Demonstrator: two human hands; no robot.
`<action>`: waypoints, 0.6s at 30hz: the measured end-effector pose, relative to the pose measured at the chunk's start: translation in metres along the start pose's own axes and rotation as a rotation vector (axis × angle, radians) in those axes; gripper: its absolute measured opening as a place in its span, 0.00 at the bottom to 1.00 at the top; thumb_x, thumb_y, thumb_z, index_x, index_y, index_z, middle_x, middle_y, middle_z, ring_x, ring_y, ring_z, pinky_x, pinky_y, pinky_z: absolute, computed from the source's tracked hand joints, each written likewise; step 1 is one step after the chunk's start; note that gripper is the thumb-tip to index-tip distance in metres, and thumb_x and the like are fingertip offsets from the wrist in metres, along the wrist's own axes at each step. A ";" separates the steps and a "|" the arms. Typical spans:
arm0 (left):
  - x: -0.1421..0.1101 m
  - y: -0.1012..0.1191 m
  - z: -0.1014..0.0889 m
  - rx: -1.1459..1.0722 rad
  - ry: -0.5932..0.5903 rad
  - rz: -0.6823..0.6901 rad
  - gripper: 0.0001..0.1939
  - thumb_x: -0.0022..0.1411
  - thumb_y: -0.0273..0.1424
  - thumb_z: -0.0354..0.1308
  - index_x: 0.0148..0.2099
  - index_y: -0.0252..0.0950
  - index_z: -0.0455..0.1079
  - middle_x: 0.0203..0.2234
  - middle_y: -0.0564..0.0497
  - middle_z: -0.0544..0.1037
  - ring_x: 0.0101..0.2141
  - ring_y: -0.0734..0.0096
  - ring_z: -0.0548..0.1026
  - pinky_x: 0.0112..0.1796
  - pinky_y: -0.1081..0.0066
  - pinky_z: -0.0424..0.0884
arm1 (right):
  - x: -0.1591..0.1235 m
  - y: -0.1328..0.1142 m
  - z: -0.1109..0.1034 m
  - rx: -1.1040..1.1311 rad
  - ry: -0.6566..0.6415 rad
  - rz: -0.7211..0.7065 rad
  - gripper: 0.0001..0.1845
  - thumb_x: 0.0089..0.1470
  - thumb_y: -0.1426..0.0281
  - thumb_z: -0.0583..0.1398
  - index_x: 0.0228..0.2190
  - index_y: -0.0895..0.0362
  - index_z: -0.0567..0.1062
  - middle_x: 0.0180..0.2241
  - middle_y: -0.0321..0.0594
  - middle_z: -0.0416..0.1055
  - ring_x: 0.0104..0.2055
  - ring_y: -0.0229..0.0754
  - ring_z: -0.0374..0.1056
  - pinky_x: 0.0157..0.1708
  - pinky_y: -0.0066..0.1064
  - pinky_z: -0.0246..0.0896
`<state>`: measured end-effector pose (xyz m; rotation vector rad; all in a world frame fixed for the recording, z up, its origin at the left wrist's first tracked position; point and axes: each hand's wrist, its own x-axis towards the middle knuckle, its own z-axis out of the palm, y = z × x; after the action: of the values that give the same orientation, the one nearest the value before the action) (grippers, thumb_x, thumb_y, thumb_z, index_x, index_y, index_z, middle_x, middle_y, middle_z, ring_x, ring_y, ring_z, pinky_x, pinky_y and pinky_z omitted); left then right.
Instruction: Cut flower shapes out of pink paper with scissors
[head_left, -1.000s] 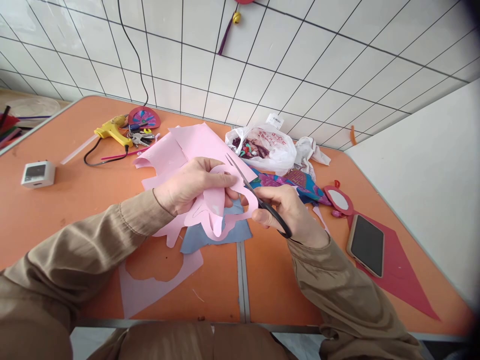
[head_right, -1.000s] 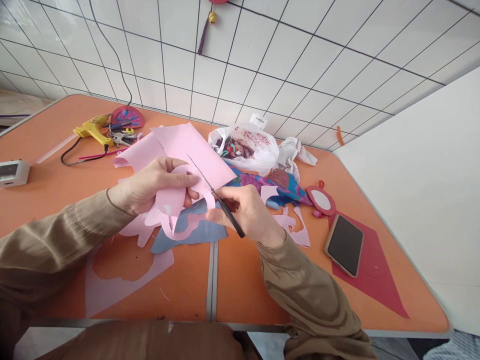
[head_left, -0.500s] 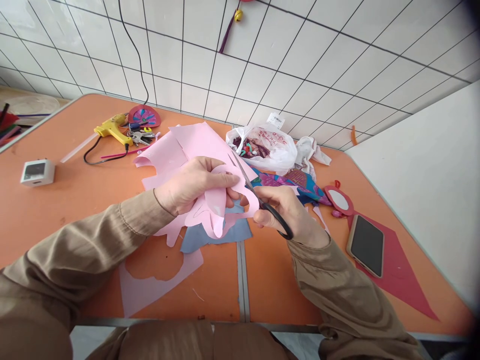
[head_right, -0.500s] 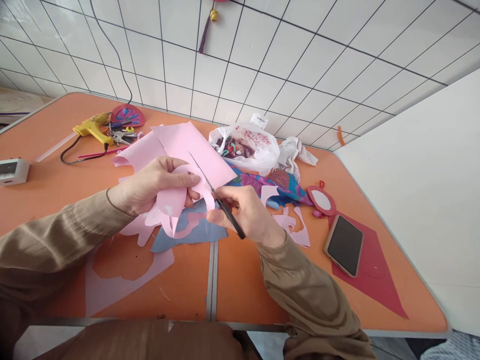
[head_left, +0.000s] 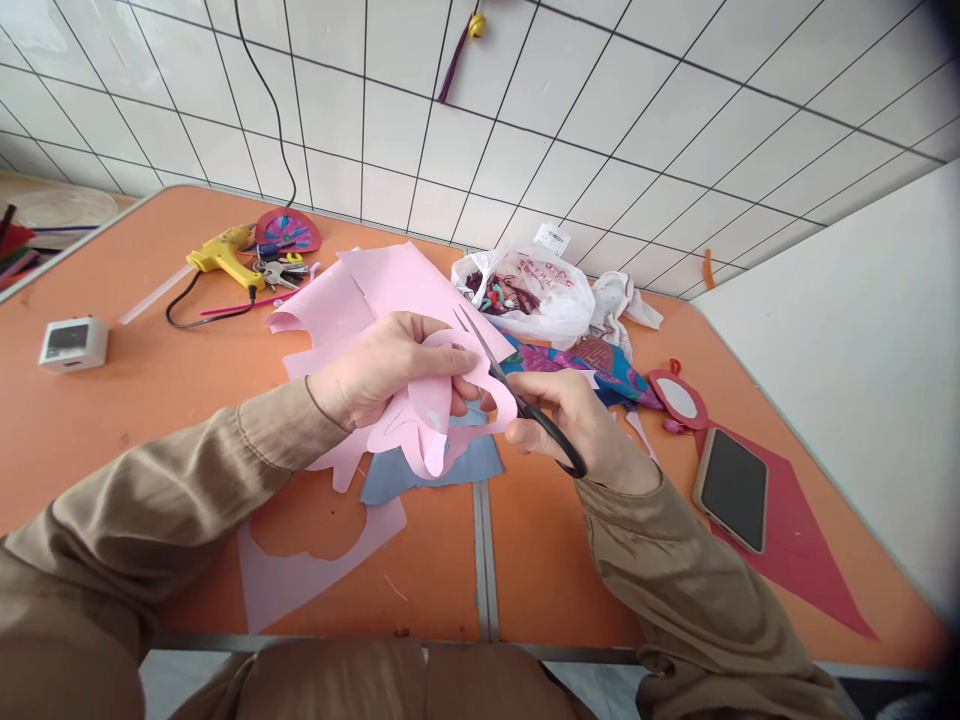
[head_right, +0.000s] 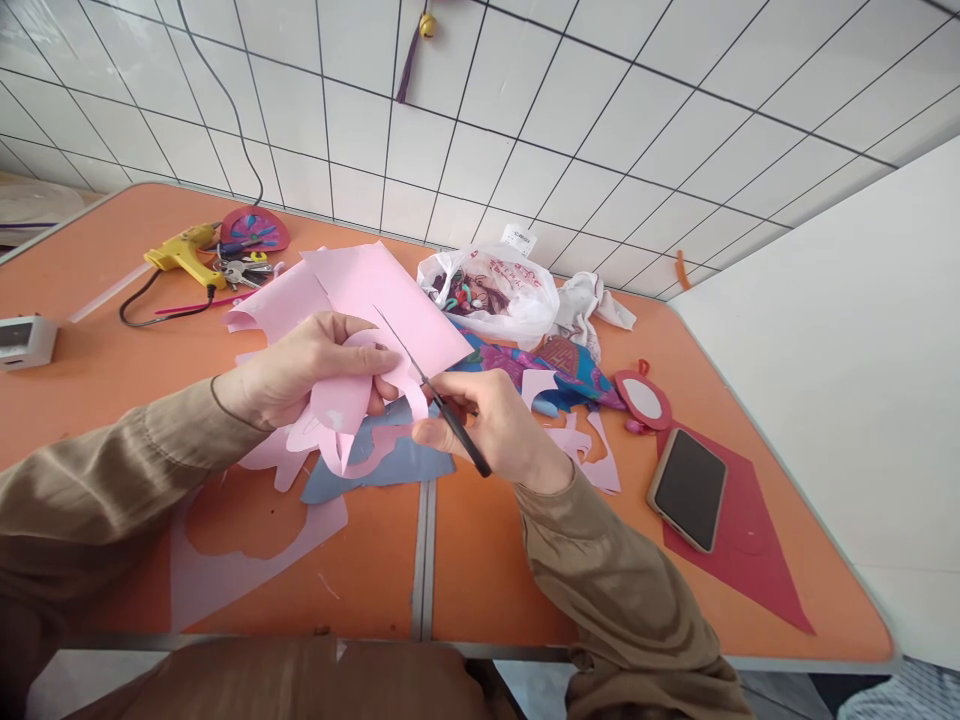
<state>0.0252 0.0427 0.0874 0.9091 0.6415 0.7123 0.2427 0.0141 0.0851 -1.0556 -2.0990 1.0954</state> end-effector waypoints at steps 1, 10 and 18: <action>0.000 0.000 0.000 -0.004 0.000 0.000 0.04 0.55 0.21 0.68 0.28 0.28 0.78 0.21 0.48 0.80 0.21 0.75 0.78 0.24 0.79 0.74 | 0.000 0.000 0.000 0.000 -0.001 -0.002 0.33 0.52 0.39 0.61 0.22 0.57 0.65 0.18 0.29 0.51 0.21 0.32 0.46 0.19 0.28 0.41; 0.000 0.003 0.007 -0.028 0.064 -0.027 0.10 0.59 0.21 0.64 0.25 0.26 0.77 0.20 0.46 0.80 0.21 0.74 0.77 0.24 0.77 0.76 | -0.001 0.000 0.000 -0.015 0.009 0.024 0.34 0.51 0.39 0.61 0.20 0.56 0.61 0.18 0.29 0.50 0.20 0.31 0.48 0.21 0.29 0.39; -0.001 0.002 0.006 -0.051 0.080 -0.042 0.11 0.61 0.20 0.62 0.25 0.26 0.76 0.20 0.45 0.80 0.21 0.74 0.78 0.24 0.77 0.78 | -0.002 0.002 0.001 0.017 0.021 0.012 0.33 0.52 0.40 0.62 0.21 0.57 0.64 0.18 0.29 0.51 0.19 0.31 0.48 0.20 0.28 0.38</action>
<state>0.0285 0.0398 0.0927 0.8213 0.7083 0.7272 0.2437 0.0132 0.0830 -1.0688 -2.0659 1.1016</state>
